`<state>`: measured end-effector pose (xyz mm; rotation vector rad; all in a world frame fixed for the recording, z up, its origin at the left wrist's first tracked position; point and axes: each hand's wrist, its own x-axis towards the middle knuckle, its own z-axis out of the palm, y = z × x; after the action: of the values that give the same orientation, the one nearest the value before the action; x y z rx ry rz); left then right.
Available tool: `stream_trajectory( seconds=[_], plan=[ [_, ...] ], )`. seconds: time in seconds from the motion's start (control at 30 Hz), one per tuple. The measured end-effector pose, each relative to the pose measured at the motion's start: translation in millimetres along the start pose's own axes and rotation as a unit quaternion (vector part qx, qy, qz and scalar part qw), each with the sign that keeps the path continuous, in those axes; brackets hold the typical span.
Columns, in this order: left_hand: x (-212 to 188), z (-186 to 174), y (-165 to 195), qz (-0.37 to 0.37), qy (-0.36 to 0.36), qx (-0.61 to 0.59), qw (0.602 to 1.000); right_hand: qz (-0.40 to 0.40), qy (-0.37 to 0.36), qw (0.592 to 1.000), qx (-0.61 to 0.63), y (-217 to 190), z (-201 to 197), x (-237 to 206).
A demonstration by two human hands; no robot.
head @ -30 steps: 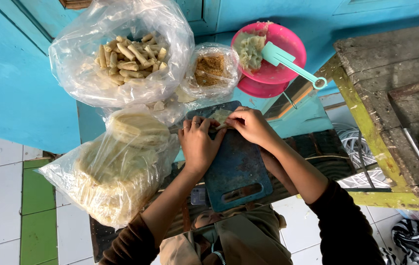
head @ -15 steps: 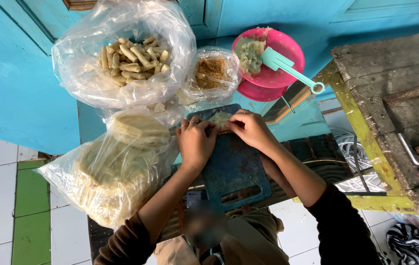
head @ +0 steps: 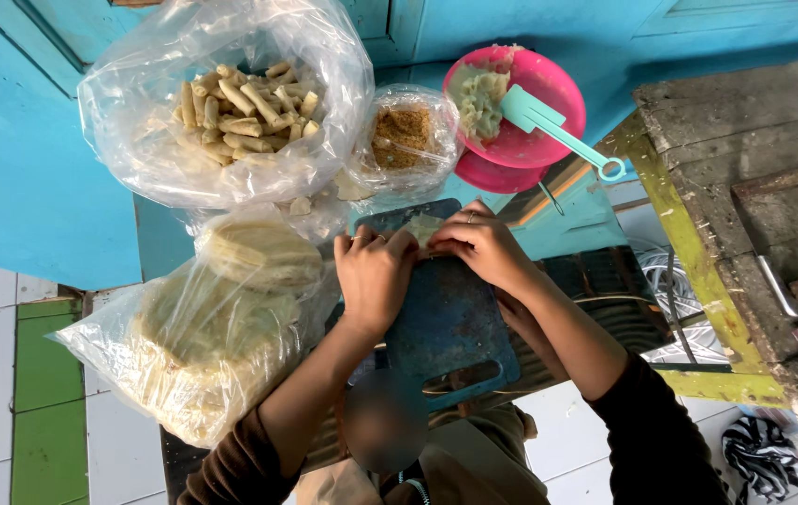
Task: The person pinches off pieces of dough, flattens each piece on a cutting board, and wraps the flattened dough around a brown filling, placing the finished rolls into a plastic bag. They then use a plastic spatula to arrange the wrapped pieces on the board.
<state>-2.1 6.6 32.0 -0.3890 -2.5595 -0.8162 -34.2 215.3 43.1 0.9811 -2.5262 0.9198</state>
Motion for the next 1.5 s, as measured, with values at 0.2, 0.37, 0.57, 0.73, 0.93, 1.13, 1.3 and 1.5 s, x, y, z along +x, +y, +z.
stream_trajectory(
  seconds=[0.2,0.37,0.57,0.73,0.93,1.13,1.3,1.5],
  plan=[
    [1,3,5,-0.026,0.053,-0.004,0.998,0.047,0.027,0.998,-0.016,-3,4,2],
    [12,9,0,-0.109,0.018,-0.047,0.993,0.13,0.021,0.991,0.027,0,6,10],
    [14,8,-3,-0.088,0.023,-0.046,0.995,0.033,0.033,0.999,-0.022,-8,4,10],
    [15,10,-3,-0.04,0.048,-0.023,0.998,-0.002,0.043,0.996,-0.075,-16,-1,11],
    [13,7,-3,0.045,0.035,0.02,0.998,0.022,0.057,0.993,-0.104,-21,4,13],
    [20,0,2,0.015,0.068,0.022,0.997,0.036,0.08,0.992,-0.092,-24,8,17],
    [21,-6,2,-0.025,0.063,0.007,0.998,-0.02,0.039,0.985,-0.169,-27,1,12],
    [19,-13,6,-0.049,0.028,0.039,0.998,-0.036,0.01,0.963,-0.266,-36,-7,14]
  ],
)
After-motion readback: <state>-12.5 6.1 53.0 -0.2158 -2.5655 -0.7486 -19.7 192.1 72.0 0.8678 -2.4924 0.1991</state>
